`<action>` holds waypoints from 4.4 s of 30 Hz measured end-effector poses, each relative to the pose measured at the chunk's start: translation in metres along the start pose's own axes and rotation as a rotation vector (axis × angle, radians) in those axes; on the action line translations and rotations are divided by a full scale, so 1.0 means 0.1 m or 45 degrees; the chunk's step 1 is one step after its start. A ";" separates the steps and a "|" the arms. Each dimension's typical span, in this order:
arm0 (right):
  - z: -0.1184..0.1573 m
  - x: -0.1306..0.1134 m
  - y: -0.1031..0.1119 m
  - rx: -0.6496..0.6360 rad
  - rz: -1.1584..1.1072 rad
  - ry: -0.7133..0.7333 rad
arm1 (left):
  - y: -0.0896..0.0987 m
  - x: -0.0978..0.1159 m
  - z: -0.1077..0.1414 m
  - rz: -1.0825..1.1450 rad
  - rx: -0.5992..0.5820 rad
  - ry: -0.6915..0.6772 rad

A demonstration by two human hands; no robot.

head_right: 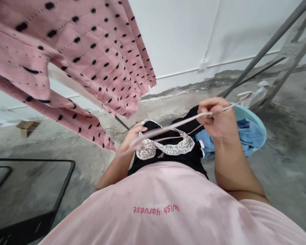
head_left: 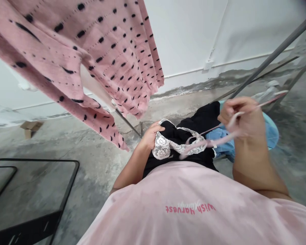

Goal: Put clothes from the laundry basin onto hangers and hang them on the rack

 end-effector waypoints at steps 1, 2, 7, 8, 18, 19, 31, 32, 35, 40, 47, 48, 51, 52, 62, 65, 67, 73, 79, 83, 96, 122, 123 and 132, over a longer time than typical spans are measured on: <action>-0.06 -0.01 0.01 0.036 -0.044 -0.020 | -0.02 0.00 0.01 0.002 -0.014 0.001; -0.11 -0.01 0.00 0.060 -0.083 -0.044 | -0.03 0.01 0.01 0.008 -0.027 0.001; -0.21 0.27 -0.09 0.032 -0.152 -0.132 | -0.09 0.08 0.08 0.047 -0.023 -0.022; -0.21 0.36 -0.09 0.035 -0.131 -0.160 | -0.09 0.10 0.09 0.049 -0.018 -0.036; -0.02 0.26 0.07 0.213 0.032 0.427 | 0.03 0.24 0.05 0.002 0.054 -0.274; 0.01 0.22 0.05 0.241 0.002 0.501 | 0.03 0.24 0.05 0.017 0.079 -0.285; 0.06 0.59 -0.15 0.240 0.757 0.212 | 0.26 0.31 0.04 0.084 0.277 -0.424; 0.06 0.51 -0.12 0.239 0.929 0.225 | 0.31 0.31 0.03 0.083 0.321 -0.434; 0.09 0.26 -0.04 0.245 1.213 0.272 | 0.37 0.31 -0.01 -0.038 0.276 -0.472; 0.18 0.12 0.03 0.313 1.411 0.246 | 0.32 0.40 0.01 -0.871 0.102 -0.881; 0.18 0.18 0.12 0.287 1.466 0.225 | 0.20 0.45 0.06 -1.187 0.022 -1.059; 0.18 0.21 0.10 0.262 1.507 0.215 | 0.19 0.46 0.06 -1.183 0.033 -1.064; 0.20 0.31 -0.10 0.121 1.659 0.182 | 0.14 0.45 0.07 -1.104 0.070 -1.025; 0.22 0.36 -0.18 0.054 1.690 0.178 | 0.11 0.44 0.08 -1.074 0.069 -1.010; 0.25 0.28 -0.40 0.070 1.476 0.307 | -0.30 0.41 0.36 -1.112 -0.557 -0.885; 0.25 0.14 -0.26 0.239 1.453 0.328 | -0.19 0.46 0.31 -1.258 -0.463 -0.970; 0.26 0.08 -0.18 0.328 1.421 0.331 | -0.08 0.44 0.25 -1.357 -0.402 -0.984; 0.23 0.09 -0.16 0.302 1.440 0.337 | -0.05 0.24 0.16 -1.649 -0.464 -0.902; 0.22 0.18 -0.31 0.119 1.403 0.301 | -0.25 0.09 0.23 -1.692 -0.627 -0.885; 0.23 0.13 -0.25 0.234 1.212 0.360 | -0.16 0.15 0.22 -1.486 -0.429 -0.788; 0.44 0.18 -0.34 0.187 1.133 0.485 | -0.01 0.34 0.28 -0.032 0.382 -0.859; 0.63 0.63 -0.80 -0.300 0.722 -0.216 | -0.65 0.11 0.35 -0.764 -0.361 -1.053; 0.63 0.59 -0.78 -0.278 0.674 -0.196 | -0.66 0.14 0.35 -0.788 -0.404 -1.080; 0.65 0.14 -0.36 -0.006 0.249 -0.235 | -0.14 -0.12 0.03 -0.829 -0.043 -1.238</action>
Point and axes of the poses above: each hand's wrist, its own z-axis away from the middle knuckle, its own y-axis out of the back of the hand, x = y × z, the point moved 4 cm from there along -z, towards the middle knuckle, and after that the axes turned 12 degrees about -y, right-handed, at the moved point
